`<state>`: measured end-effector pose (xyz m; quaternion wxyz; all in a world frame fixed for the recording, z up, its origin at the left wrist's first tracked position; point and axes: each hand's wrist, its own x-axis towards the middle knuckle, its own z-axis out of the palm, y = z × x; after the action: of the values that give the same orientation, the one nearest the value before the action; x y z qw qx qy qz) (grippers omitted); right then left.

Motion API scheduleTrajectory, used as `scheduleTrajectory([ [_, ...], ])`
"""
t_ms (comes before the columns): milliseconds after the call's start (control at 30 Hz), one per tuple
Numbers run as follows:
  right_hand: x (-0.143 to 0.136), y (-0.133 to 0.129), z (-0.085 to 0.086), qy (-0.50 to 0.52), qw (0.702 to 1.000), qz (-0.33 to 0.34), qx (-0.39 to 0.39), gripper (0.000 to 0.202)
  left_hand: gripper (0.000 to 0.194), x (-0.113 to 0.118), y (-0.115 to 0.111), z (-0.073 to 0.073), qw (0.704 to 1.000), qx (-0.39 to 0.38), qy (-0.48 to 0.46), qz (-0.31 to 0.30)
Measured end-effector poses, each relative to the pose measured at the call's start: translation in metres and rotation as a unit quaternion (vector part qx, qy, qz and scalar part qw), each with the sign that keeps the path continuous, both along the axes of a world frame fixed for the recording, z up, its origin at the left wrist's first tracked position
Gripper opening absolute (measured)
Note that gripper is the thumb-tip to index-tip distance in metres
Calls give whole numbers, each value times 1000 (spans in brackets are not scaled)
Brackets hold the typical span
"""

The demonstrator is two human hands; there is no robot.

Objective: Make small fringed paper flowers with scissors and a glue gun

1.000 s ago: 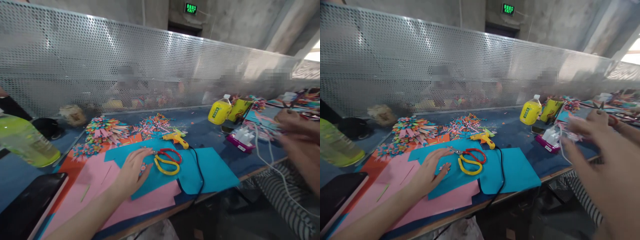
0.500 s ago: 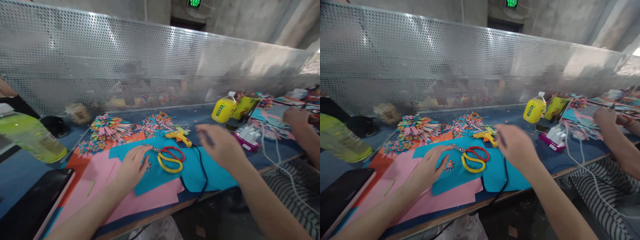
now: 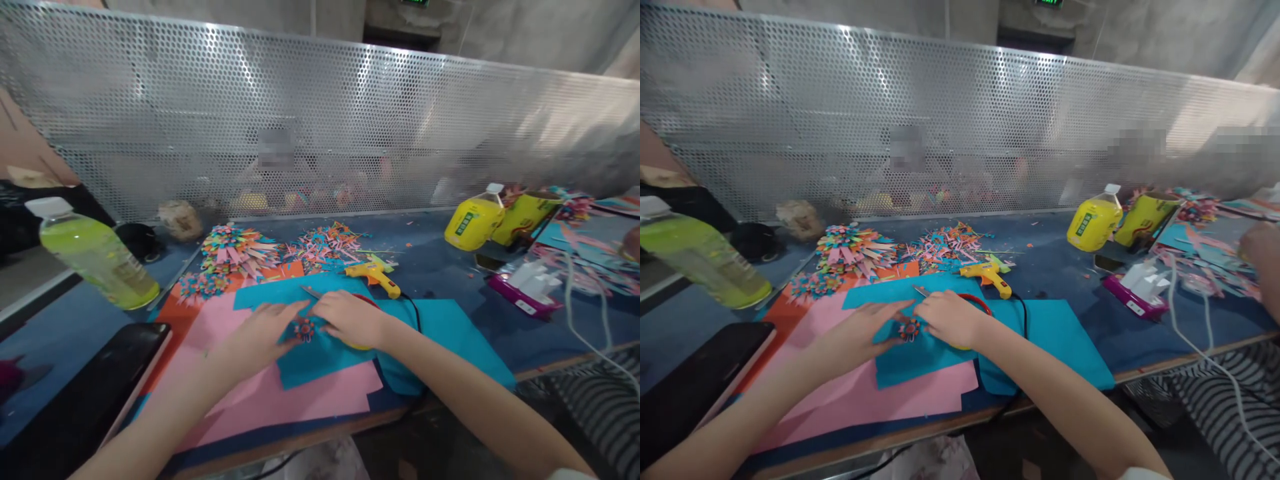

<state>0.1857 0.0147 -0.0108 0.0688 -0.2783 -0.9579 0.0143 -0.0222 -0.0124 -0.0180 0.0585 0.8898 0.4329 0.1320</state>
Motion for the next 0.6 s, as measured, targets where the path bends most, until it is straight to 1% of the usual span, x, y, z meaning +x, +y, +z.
scheduleTrajectory([
  [100, -1, -1, -9, 0, 1000, 13, 21, 17, 58, 1, -3, -5, 1000, 4, 16, -25],
  [200, -2, 0, -14, 0, 999, 21, 48, 15, 62, -2, -1, -11, 1000, 5, 14, -24],
  [300, -3, 2, -16, 2, 997, 31, 69, 17, 64, -6, -1, -14, 1000, -11, -5, -18],
  [467, -7, 4, -18, 7, 994, 49, 95, 17, 71, -9, -3, -13, 997, -74, -39, 0],
  [600, -8, 4, -20, 11, 994, 52, 95, 17, 74, -8, -3, -12, 994, -101, -46, 9],
])
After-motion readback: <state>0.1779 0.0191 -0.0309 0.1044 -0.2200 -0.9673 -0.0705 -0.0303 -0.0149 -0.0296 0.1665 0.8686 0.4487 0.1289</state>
